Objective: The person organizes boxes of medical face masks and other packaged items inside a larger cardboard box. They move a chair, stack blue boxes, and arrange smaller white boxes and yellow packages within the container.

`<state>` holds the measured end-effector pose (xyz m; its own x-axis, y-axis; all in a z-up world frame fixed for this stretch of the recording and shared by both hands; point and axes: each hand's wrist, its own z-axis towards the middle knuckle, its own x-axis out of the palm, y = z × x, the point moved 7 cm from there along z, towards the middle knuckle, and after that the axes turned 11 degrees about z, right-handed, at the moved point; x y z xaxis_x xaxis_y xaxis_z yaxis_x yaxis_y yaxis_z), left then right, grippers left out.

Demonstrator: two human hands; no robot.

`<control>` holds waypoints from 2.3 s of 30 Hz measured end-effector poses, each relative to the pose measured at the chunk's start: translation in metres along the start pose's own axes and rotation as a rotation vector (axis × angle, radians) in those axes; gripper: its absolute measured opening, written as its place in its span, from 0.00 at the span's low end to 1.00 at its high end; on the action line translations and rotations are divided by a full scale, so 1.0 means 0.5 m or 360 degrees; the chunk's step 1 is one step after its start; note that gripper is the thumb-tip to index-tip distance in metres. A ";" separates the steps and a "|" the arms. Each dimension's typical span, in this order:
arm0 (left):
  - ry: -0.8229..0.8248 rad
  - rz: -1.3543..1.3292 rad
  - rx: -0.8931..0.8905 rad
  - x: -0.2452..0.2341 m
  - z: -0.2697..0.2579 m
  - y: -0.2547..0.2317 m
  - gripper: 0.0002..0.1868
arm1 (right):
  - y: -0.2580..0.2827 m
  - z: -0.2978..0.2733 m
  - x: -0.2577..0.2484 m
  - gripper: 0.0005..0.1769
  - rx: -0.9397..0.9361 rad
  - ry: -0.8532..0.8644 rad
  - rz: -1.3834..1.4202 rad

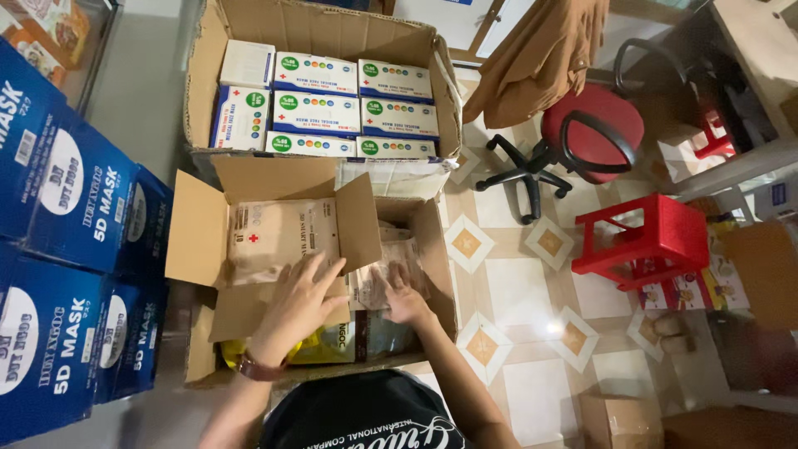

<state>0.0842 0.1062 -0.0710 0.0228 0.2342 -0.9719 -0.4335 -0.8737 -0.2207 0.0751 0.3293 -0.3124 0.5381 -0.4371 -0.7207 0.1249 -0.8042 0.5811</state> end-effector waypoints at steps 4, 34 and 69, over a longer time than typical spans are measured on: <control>-0.0057 -0.0091 -0.0056 0.015 -0.024 0.002 0.33 | 0.004 0.000 0.008 0.69 0.0054 -0.0017 -0.0104; -0.0153 0.0029 0.0083 0.070 -0.049 -0.001 0.32 | -0.081 -0.174 -0.189 0.19 0.0429 -0.1297 0.1298; -0.0576 -0.0544 -0.0170 -0.255 0.059 0.187 0.08 | 0.284 -0.243 -0.261 0.19 -0.0648 -0.0631 0.2445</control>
<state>0.0143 0.0071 0.0346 -0.1743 0.6303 -0.7565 -0.3606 -0.7558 -0.5466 0.1236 0.3212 -0.0899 0.1302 -0.8009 0.5845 -0.0609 0.5819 0.8110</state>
